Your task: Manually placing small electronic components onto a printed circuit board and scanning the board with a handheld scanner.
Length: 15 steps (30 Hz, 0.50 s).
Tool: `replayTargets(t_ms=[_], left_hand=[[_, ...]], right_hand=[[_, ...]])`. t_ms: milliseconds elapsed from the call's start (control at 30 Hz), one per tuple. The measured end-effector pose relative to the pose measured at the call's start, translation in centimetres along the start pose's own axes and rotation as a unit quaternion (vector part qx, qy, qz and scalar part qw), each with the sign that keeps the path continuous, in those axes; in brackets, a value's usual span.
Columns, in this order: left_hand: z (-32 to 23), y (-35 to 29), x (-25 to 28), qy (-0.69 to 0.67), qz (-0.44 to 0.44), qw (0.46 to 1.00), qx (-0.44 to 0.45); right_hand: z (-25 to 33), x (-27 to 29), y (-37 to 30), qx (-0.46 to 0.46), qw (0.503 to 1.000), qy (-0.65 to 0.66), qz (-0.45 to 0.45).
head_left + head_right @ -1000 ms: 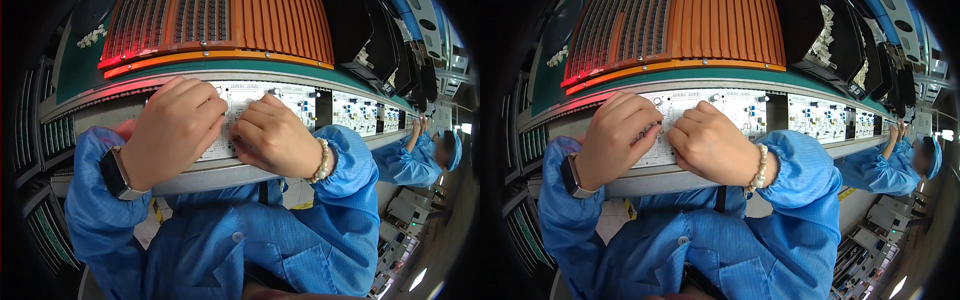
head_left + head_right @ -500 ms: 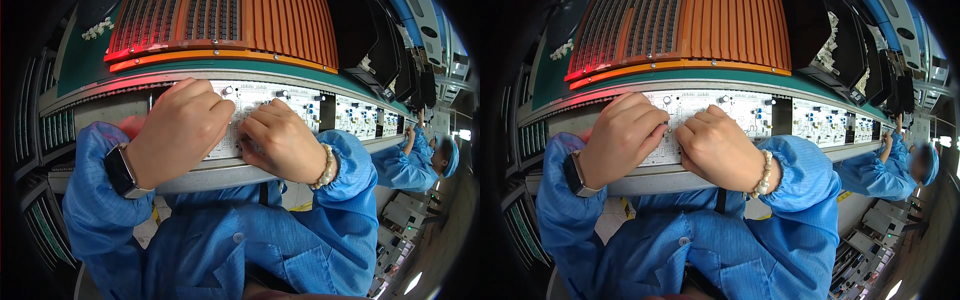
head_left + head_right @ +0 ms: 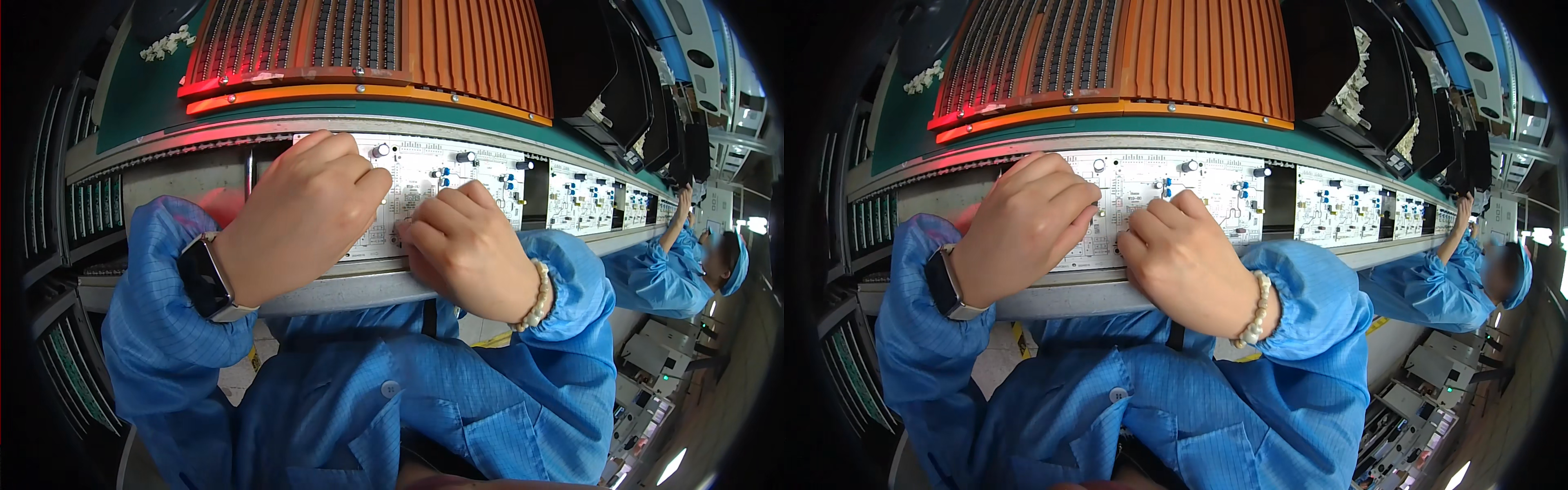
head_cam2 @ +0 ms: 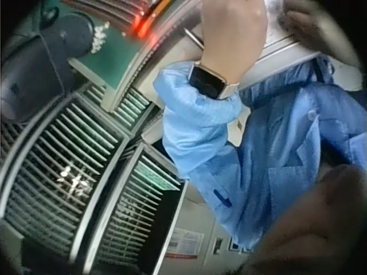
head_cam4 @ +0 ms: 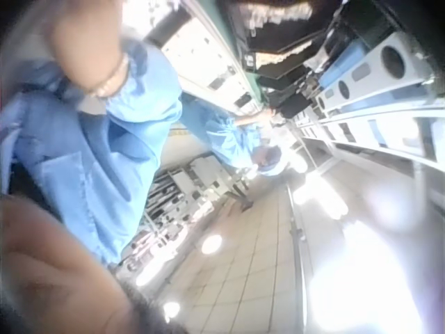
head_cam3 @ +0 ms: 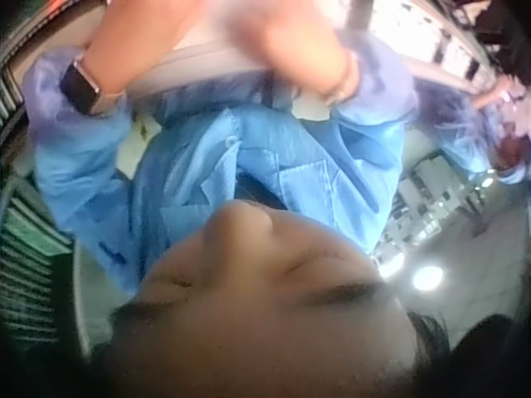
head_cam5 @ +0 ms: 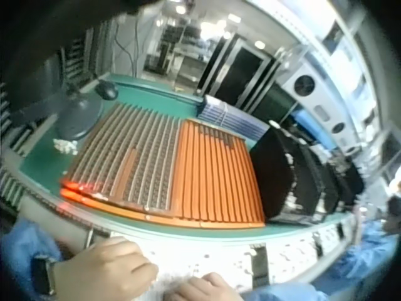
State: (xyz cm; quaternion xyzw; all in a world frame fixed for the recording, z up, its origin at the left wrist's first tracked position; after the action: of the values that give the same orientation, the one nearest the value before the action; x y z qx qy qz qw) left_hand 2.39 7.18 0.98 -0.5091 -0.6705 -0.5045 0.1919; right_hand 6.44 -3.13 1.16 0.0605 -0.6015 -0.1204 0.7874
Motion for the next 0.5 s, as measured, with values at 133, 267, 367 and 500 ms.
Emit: replayTargets(t_ms=[133,267,367,500], left_hand=[[-0.2,0.1,0.0,-0.005,0.012,1.000,-0.007],[0.3,0.1,0.3,-0.048,-0.012,0.999,0.021],[0.2,0.7,2.0,-0.046,-0.071,0.996,0.014],[0.5,1.1,3.0,0.002,-0.061,0.996,0.060]], right_hand=[[0.8,0.8,-1.3,-0.001,0.999,-0.033,0.002],[-2.1,3.8,-0.6,-0.015,0.998,-0.035,-0.047],[-7.0,12.0,-0.2,-0.055,0.974,-0.071,-0.208],[-20.6,18.4,-2.6,-0.188,0.922,-0.140,-0.308]])
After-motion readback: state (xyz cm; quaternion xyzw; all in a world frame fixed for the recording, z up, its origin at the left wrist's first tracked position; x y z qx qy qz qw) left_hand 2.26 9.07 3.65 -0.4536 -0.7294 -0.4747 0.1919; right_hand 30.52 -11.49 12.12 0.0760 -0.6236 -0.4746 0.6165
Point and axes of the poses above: each hand's wrist, its own y-axis towards the middle knuckle, its own x-axis out of the back of the hand, z = x × y, the point moved 8 cm from there along y, towards the middle knuckle, and after that the axes turned 12 degrees about -z, right-handed, at the moved point
